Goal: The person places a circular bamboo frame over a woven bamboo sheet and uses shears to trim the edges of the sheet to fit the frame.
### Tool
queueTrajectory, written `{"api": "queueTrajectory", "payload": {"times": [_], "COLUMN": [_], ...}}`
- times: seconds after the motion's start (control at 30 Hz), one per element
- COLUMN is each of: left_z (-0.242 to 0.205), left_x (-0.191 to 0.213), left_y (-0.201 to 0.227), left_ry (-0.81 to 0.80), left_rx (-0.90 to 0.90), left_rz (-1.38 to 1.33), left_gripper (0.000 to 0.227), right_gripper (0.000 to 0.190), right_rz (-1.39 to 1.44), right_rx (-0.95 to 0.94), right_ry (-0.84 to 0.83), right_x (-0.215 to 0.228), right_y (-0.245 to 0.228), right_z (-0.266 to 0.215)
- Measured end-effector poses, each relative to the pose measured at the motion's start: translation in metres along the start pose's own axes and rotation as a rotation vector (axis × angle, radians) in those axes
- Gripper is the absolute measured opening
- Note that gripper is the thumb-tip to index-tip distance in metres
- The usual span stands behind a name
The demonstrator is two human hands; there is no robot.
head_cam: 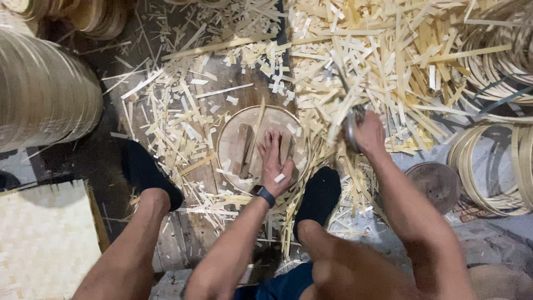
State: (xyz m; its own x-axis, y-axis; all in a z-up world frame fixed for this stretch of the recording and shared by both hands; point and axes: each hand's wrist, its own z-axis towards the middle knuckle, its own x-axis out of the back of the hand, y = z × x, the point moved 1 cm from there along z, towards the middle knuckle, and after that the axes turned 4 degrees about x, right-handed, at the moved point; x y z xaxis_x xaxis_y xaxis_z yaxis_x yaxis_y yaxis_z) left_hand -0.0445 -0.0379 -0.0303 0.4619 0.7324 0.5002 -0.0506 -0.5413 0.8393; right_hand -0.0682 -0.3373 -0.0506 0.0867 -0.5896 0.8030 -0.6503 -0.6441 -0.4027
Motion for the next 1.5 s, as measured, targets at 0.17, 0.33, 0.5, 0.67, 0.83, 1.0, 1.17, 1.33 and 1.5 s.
{"api": "queueTrajectory", "payload": {"times": [0.17,0.33,0.5,0.67,0.83,1.0,1.17,1.33,1.5], "left_z": [0.005,-0.003,-0.007,-0.006,-0.006,-0.006,-0.008,0.003,0.023], "left_x": [-0.034,-0.01,0.0,0.0,0.003,0.0,0.0,-0.023,-0.006], "left_y": [0.006,0.002,0.0,0.004,0.008,0.005,0.002,0.005,0.015], "left_ry": [0.144,-0.101,-0.161,-0.15,-0.144,-0.138,-0.135,0.198,0.339], "left_rx": [0.072,-0.137,-0.106,-0.103,-0.112,-0.096,-0.105,0.115,0.246], "left_rz": [-0.044,0.048,0.026,0.014,0.002,0.011,-0.01,0.032,0.04], "left_gripper": [0.09,0.088,0.088,0.087,0.087,0.086,0.085,0.08,0.087], "right_gripper": [0.038,0.051,0.062,0.062,0.066,0.044,0.025,0.042,0.067], "right_rz": [-0.117,-0.303,-0.405,-0.356,-0.426,-0.404,-0.254,0.069,-0.386], "right_rx": [-0.006,0.479,0.658,0.645,0.584,0.523,0.297,-0.261,-0.126], "right_ry": [-0.178,-0.083,-0.064,-0.012,-0.041,-0.043,-0.233,-0.056,0.012], "right_x": [0.013,0.023,0.021,0.02,0.014,0.003,0.008,0.001,-0.008], "right_y": [0.002,-0.044,-0.067,-0.061,-0.049,-0.034,-0.018,0.012,0.052], "right_z": [-0.033,-0.017,-0.007,-0.023,-0.033,-0.038,-0.024,-0.002,-0.009]}}
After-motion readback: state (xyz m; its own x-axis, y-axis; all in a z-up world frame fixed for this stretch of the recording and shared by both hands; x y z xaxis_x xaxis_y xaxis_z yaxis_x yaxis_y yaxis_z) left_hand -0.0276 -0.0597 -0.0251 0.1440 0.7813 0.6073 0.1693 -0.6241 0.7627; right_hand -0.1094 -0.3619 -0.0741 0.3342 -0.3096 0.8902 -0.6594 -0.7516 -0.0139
